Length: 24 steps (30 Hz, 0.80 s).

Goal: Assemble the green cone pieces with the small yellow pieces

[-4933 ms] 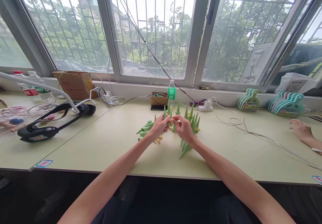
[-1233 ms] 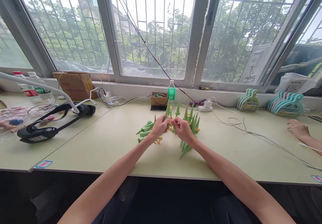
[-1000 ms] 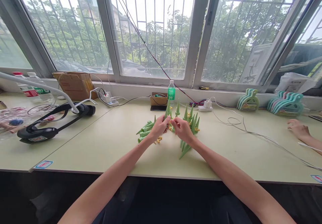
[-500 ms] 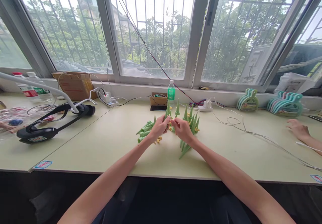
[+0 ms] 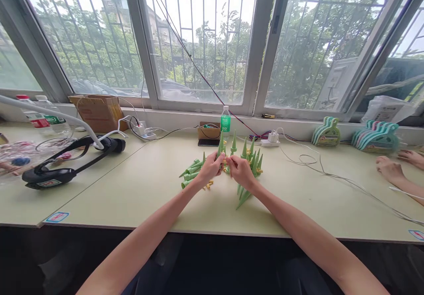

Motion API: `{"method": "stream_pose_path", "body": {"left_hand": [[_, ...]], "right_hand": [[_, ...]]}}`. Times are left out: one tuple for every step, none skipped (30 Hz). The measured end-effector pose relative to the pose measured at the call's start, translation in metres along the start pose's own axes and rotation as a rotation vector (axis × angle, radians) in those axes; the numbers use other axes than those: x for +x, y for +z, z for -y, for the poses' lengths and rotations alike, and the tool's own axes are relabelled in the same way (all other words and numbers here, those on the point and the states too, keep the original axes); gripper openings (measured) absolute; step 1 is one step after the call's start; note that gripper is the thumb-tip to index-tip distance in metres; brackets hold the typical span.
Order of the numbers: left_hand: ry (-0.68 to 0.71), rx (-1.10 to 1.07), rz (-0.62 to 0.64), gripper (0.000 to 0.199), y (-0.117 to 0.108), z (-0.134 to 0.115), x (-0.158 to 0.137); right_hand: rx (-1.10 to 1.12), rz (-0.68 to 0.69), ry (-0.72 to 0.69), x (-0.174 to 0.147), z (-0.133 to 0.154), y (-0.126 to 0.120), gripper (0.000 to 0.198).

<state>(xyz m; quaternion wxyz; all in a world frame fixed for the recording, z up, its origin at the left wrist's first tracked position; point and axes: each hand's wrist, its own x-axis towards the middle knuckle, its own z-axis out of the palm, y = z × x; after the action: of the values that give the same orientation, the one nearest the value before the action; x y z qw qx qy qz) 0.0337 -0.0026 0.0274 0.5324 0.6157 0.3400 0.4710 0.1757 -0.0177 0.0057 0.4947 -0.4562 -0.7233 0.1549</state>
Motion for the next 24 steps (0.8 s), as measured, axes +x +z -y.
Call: {"method": "stream_pose_path", "body": {"left_hand": [[-0.002,-0.005,0.003,0.035,0.0,0.0002,0.0002],[-0.002,-0.008,0.007,0.035,-0.0001,0.0005,0.0004],[-0.001,-0.009,0.009,0.035,-0.0002,0.0006,0.0006],[0.001,-0.008,0.011,0.034,-0.0002,0.0007,0.0006],[0.003,-0.005,0.012,0.034,-0.0002,0.0007,0.0006],[0.007,-0.001,0.011,0.034,-0.0001,0.0007,0.0006],[0.012,0.003,0.009,0.035,0.0,0.0007,0.0006],[0.018,0.007,0.008,0.035,0.0002,0.0008,0.0006],[0.026,0.012,0.008,0.035,0.0003,0.001,0.0006],[0.036,0.018,0.008,0.036,0.0003,0.0012,0.0007],[0.046,0.025,0.008,0.036,0.0004,0.0016,0.0009],[0.055,0.032,0.008,0.037,0.0003,0.0019,0.001],[0.062,0.038,0.008,0.037,0.0002,0.0023,0.0012],[0.066,0.043,0.008,0.037,0.0001,0.0025,0.0013],[0.068,0.046,0.009,0.037,0.0,0.0027,0.0014],[0.068,0.048,0.011,0.036,-0.0001,0.0028,0.0014],[0.069,0.05,0.014,0.036,-0.0002,0.0028,0.0014],[0.068,0.051,0.017,0.036,-0.0003,0.0029,0.0015],[0.068,0.051,0.019,0.036,-0.0004,0.003,0.0015],[0.068,0.051,0.021,0.036,-0.0005,0.0032,0.0016],[0.067,0.05,0.023,0.036,-0.0007,0.0035,0.0018],[0.065,0.047,0.025,0.036,-0.0008,0.0038,0.0019],[0.061,0.043,0.029,0.036,-0.0009,0.0042,0.0021],[0.057,0.038,0.033,0.036,-0.001,0.0045,0.0023]], "right_hand": [[0.004,0.001,0.0,-0.0002,0.0009,-0.0003,0.042],[0.007,0.002,0.0,-0.0004,0.0015,-0.0006,0.041],[0.009,0.003,0.0,-0.0005,0.0018,-0.0007,0.041],[0.011,0.005,0.0,-0.0006,0.0019,-0.0007,0.041],[0.011,0.006,0.0,-0.0007,0.0016,-0.0006,0.042],[0.01,0.008,0.001,-0.0007,0.0011,-0.0004,0.042],[0.008,0.007,0.003,-0.0007,0.0005,-0.0001,0.043],[0.007,0.005,0.004,-0.0007,-0.0002,0.0003,0.044],[0.006,0.003,0.007,-0.0007,-0.0009,0.0008,0.045],[0.005,-0.001,0.01,-0.0007,-0.0016,0.0012,0.046],[0.003,-0.004,0.011,-0.0007,-0.0022,0.0016,0.047],[-0.001,-0.008,0.012,-0.0007,-0.0028,0.002,0.048],[-0.006,-0.01,0.011,-0.0006,-0.0033,0.0022,0.049],[-0.011,-0.012,0.01,-0.0006,-0.0037,0.0024,0.049],[-0.013,-0.014,0.01,-0.0005,-0.004,0.0025,0.05],[-0.013,-0.014,0.01,-0.0004,-0.0043,0.0026,0.051],[-0.012,-0.014,0.01,-0.0002,-0.0046,0.0026,0.052],[-0.011,-0.014,0.008,0.0,-0.0048,0.0025,0.053],[-0.01,-0.015,0.004,0.0002,-0.005,0.0025,0.053],[-0.012,-0.016,-0.003,0.0004,-0.0052,0.0024,0.054],[-0.015,-0.018,-0.01,0.0006,-0.0055,0.0024,0.054],[-0.017,-0.018,-0.016,0.0008,-0.0058,0.0025,0.054],[-0.02,-0.017,-0.021,0.0009,-0.0062,0.0027,0.054],[-0.022,-0.017,-0.026,0.001,-0.0068,0.003,0.054]]}}
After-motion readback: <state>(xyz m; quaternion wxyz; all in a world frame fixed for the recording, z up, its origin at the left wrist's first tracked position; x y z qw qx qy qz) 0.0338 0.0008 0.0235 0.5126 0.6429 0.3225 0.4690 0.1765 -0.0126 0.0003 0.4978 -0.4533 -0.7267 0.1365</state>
